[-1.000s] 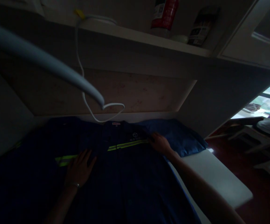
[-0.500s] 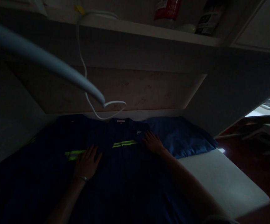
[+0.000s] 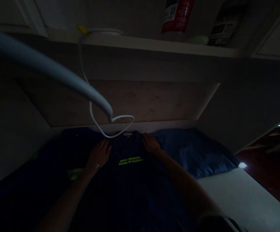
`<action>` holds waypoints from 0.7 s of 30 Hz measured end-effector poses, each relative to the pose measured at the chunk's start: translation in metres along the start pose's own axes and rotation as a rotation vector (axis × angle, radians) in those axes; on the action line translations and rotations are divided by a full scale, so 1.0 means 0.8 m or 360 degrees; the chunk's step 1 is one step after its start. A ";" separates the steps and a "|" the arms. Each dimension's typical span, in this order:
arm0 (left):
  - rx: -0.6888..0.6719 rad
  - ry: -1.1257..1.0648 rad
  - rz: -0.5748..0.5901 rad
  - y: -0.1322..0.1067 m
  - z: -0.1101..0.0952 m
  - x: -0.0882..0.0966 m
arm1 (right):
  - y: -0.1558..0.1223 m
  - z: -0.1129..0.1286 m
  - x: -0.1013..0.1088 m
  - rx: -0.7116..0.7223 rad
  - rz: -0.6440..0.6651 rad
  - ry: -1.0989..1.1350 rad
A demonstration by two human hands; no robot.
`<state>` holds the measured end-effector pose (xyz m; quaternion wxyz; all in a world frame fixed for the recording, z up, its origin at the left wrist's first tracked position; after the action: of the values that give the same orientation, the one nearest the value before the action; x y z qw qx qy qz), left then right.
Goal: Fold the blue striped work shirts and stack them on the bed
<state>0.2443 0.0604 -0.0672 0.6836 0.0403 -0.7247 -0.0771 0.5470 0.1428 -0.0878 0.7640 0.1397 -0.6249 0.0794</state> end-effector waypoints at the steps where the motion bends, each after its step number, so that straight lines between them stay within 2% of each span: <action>1: 0.0053 0.0027 0.0085 0.001 0.010 -0.013 | 0.002 -0.005 -0.010 0.0004 0.0038 -0.0010; 4: 0.0111 0.0050 0.0213 0.000 0.031 -0.035 | 0.002 -0.018 -0.025 -0.0105 0.0020 -0.0034; 7: 0.0198 0.0064 0.0240 -0.004 0.034 -0.032 | -0.006 -0.019 -0.012 -0.0366 -0.0149 -0.0053; 8: 0.0240 0.0072 0.0223 -0.008 0.031 -0.028 | -0.012 -0.015 -0.005 -0.0378 -0.0210 -0.0051; 10: 0.0264 0.0091 0.0107 -0.020 0.018 -0.018 | -0.030 -0.002 0.006 -0.0247 -0.0302 -0.0030; 13: 0.0094 0.0046 -0.0042 -0.050 -0.018 -0.012 | -0.068 0.021 0.003 0.0027 -0.0270 -0.0003; 15: 0.0005 -0.0037 0.0051 -0.068 -0.043 -0.019 | -0.089 0.032 -0.007 0.0110 -0.0137 0.0005; 17: 0.0010 -0.0103 0.0191 -0.077 -0.059 -0.026 | -0.099 0.039 -0.013 0.0118 -0.0014 0.0026; 19: 0.0071 -0.0138 0.0268 -0.081 -0.066 -0.024 | -0.102 0.043 -0.007 0.0094 0.0037 0.0072; 21: 0.0124 -0.0173 0.0244 -0.089 -0.066 -0.010 | -0.108 0.046 0.009 0.0086 -0.0009 0.0172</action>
<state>0.2940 -0.0116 -0.0845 0.6450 0.0069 -0.7641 0.0017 0.5399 0.0488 -0.0837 0.7928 0.1575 -0.5800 0.1014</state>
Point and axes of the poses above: each hand's wrist, its own y-axis towards the middle knuckle, its own x-axis out of the back of the hand, z = x × y, the point moved 3 cm from there along y, towards the middle knuckle, and after that the axes turned 1 degree about -z, right-handed, at the moved point
